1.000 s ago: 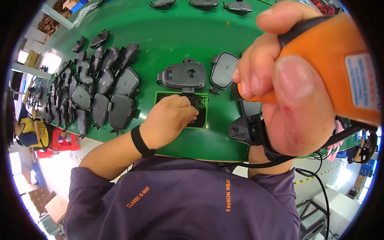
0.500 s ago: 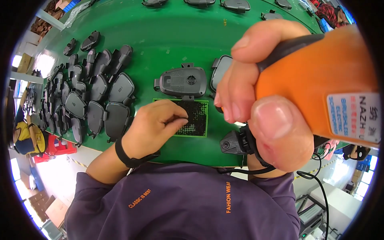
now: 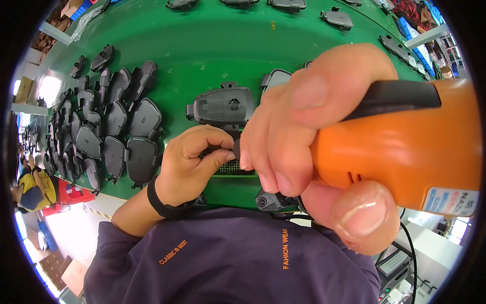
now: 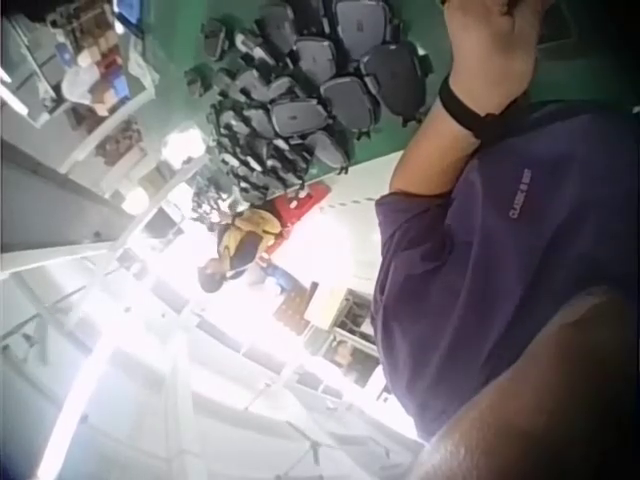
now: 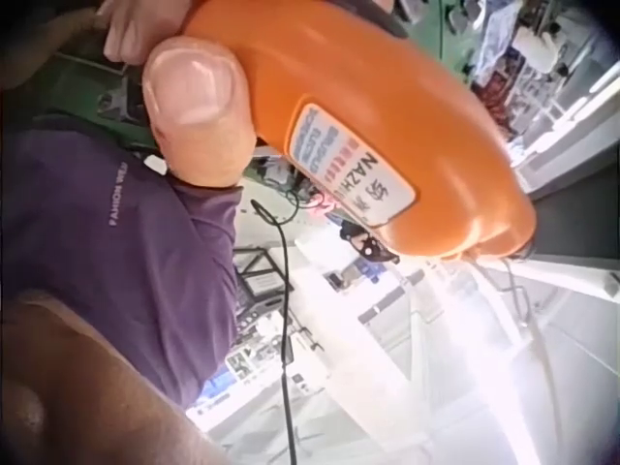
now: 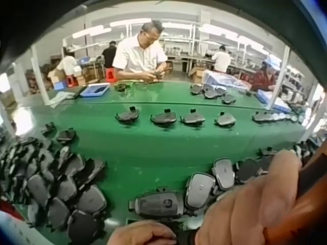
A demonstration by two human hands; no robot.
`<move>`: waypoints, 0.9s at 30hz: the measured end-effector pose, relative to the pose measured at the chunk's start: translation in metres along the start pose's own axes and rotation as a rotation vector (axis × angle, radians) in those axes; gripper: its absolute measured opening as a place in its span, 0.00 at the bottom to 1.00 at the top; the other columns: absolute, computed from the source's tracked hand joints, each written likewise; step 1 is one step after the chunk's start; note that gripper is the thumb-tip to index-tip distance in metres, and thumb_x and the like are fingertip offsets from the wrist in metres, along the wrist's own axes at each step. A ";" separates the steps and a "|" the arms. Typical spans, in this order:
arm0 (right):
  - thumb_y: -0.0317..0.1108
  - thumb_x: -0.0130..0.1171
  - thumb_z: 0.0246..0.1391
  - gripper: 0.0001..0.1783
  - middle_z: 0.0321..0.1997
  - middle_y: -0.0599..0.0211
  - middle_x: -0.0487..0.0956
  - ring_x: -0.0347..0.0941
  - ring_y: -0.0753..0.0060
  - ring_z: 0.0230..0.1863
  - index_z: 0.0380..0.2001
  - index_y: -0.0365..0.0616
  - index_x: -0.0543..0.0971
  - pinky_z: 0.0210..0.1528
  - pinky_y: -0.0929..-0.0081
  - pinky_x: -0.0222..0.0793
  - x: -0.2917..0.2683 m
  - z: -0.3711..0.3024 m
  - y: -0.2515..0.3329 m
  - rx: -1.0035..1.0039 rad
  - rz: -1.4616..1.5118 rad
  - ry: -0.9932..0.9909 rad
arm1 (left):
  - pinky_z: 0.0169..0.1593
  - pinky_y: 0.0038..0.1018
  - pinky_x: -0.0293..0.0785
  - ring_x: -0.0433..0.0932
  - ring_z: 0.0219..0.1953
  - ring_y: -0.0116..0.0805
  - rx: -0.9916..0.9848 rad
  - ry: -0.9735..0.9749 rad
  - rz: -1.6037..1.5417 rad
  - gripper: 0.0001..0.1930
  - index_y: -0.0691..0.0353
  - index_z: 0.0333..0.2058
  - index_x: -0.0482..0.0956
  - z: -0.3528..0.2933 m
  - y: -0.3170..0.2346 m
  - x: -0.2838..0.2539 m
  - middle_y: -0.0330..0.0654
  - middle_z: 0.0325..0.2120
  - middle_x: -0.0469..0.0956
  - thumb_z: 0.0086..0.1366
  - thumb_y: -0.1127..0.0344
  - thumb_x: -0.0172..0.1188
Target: The person picks up a car phone mount, places a screw into its back by hand, and tightens it with a power screwdriver. They repeat this process for several mounts, occasionally moving items aside on the green work surface to reach others.
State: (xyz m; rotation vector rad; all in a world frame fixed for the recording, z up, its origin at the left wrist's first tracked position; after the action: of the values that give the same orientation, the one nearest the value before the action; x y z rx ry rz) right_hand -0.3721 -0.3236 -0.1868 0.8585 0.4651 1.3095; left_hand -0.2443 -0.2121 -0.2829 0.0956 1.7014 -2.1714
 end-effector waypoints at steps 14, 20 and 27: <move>0.47 0.60 0.59 0.24 0.26 0.78 0.73 0.73 0.78 0.25 0.51 0.49 0.65 0.35 0.75 0.73 -0.001 0.001 0.008 0.045 -0.057 0.021 | 0.37 0.30 0.75 0.79 0.33 0.38 -0.041 0.043 -0.050 0.06 0.65 0.36 0.80 0.002 0.002 0.006 0.42 0.30 0.79 0.60 0.77 0.65; 0.46 0.61 0.59 0.24 0.26 0.78 0.74 0.72 0.78 0.24 0.50 0.49 0.65 0.34 0.75 0.73 0.010 0.001 0.003 -0.067 0.027 -0.079 | 0.37 0.30 0.75 0.79 0.33 0.38 -0.073 0.050 -0.120 0.07 0.65 0.37 0.80 0.002 0.001 0.008 0.43 0.30 0.78 0.60 0.77 0.65; 0.46 0.62 0.58 0.24 0.25 0.79 0.74 0.72 0.79 0.24 0.50 0.49 0.65 0.33 0.76 0.73 0.006 0.003 0.001 -0.021 0.012 0.020 | 0.37 0.31 0.75 0.77 0.31 0.41 -0.044 0.062 -0.095 0.07 0.65 0.36 0.79 0.002 0.000 0.011 0.44 0.29 0.77 0.59 0.77 0.66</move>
State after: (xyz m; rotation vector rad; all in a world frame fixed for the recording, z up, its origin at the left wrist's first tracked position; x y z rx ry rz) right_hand -0.3693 -0.3185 -0.1831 0.8328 0.4623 1.3324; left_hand -0.2540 -0.2169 -0.2851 0.0728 1.8211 -2.2188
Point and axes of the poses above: each hand's wrist, its own z-axis towards the middle knuckle, its own x-axis out of the palm, y = z × x, the point moved 5 cm from there along z, towards the middle knuckle
